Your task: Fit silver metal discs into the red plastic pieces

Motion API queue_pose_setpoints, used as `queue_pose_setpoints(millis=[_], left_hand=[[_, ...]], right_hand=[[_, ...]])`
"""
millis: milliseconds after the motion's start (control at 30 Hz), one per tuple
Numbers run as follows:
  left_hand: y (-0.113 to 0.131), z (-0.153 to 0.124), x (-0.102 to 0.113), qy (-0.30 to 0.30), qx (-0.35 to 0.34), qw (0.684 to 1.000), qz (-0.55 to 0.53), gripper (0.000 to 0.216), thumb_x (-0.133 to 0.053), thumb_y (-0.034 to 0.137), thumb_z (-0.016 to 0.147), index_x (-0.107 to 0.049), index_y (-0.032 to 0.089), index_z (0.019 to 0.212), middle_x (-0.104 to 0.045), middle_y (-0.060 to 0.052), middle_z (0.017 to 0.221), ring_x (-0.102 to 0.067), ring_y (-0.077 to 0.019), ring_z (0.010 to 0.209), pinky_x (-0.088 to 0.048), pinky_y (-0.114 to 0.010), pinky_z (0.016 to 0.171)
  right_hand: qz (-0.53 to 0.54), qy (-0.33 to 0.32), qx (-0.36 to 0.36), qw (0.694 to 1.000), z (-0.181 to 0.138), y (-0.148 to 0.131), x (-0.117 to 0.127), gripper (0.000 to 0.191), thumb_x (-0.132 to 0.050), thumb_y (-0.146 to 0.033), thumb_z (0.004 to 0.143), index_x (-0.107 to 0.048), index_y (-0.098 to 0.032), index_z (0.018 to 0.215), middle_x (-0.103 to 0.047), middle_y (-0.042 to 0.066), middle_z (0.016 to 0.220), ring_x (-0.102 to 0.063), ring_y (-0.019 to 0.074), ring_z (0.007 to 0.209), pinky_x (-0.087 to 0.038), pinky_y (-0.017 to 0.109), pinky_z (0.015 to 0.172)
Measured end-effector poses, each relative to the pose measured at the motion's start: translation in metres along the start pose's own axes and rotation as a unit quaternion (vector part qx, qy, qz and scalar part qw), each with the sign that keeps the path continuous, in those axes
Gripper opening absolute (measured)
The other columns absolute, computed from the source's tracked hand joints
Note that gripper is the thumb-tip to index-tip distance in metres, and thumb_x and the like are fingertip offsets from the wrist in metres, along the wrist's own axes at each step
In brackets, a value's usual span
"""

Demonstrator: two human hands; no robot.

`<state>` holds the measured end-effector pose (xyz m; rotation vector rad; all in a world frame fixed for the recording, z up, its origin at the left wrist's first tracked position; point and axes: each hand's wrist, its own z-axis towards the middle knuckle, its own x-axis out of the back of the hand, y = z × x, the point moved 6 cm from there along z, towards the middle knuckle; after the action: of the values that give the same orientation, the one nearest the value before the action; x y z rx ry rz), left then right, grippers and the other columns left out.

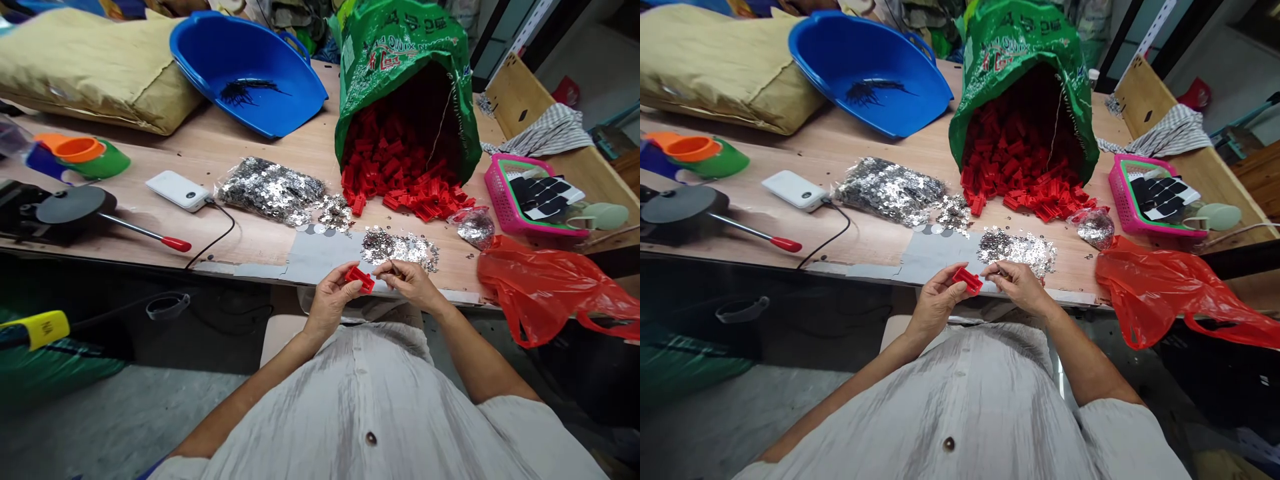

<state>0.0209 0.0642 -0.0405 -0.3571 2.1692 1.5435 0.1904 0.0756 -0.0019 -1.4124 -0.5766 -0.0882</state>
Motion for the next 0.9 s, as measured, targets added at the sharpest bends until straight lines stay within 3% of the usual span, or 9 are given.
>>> queue_pose_setpoints(millis=[133,300,533,733,900], left_hand=[[0.002,0.000,-0.004,-0.012,0.001,1.000,-0.016,0.046,-0.082,0.027,0.067,-0.070,0.021,0.112,-0.069,-0.002,0.090,-0.067,-0.0139,0.080,-0.059,-0.030,0.076],[0.006,0.000,-0.008,-0.021,-0.005,1.000,-0.015,0.045,-0.081,0.027,0.068,-0.070,0.023,0.112,-0.069,-0.001,0.088,-0.065,-0.0126,0.077,-0.058,-0.028,0.074],[0.010,0.001,-0.008,-0.028,-0.019,0.999,0.004,0.046,-0.081,0.028,0.068,-0.071,0.023,0.113,-0.070,-0.001,0.085,-0.064,-0.0115,0.073,-0.055,-0.025,0.071],[0.011,-0.001,-0.008,-0.039,-0.024,0.999,0.020,0.043,-0.082,0.026,0.066,-0.074,0.024,0.108,-0.071,0.000,0.086,-0.061,-0.0118,0.076,-0.052,-0.025,0.076],[0.008,-0.002,-0.007,-0.046,-0.021,0.998,0.023,0.040,-0.081,0.026,0.068,-0.074,0.024,0.108,-0.071,0.000,0.088,-0.060,-0.0116,0.079,-0.049,-0.024,0.078]], right_hand=[[-0.051,0.006,0.069,0.996,-0.004,-0.022,-0.005,0.022,-0.049,-0.028,0.095,-0.069,-0.025,0.105,-0.065,0.005,0.092,-0.058,0.0178,0.082,-0.045,0.032,0.073],[-0.124,0.038,0.068,0.989,-0.009,-0.033,-0.005,0.012,-0.054,-0.021,0.091,-0.061,-0.023,0.100,-0.061,0.003,0.081,-0.055,0.0164,0.072,-0.043,0.030,0.067],[-0.116,-0.003,0.154,0.981,-0.012,-0.043,-0.010,0.019,-0.049,-0.013,0.092,-0.064,-0.025,0.096,-0.067,0.005,0.092,-0.061,0.0202,0.089,-0.048,0.036,0.080],[-0.058,-0.026,0.118,0.991,-0.010,-0.035,-0.011,0.009,-0.059,-0.023,0.092,-0.066,-0.026,0.097,-0.067,0.004,0.091,-0.061,0.0180,0.084,-0.047,0.032,0.075],[-0.042,0.002,0.069,0.997,-0.013,-0.025,-0.010,0.008,-0.065,-0.028,0.089,-0.066,-0.023,0.095,-0.065,0.002,0.090,-0.055,0.0144,0.075,-0.041,0.027,0.066]])
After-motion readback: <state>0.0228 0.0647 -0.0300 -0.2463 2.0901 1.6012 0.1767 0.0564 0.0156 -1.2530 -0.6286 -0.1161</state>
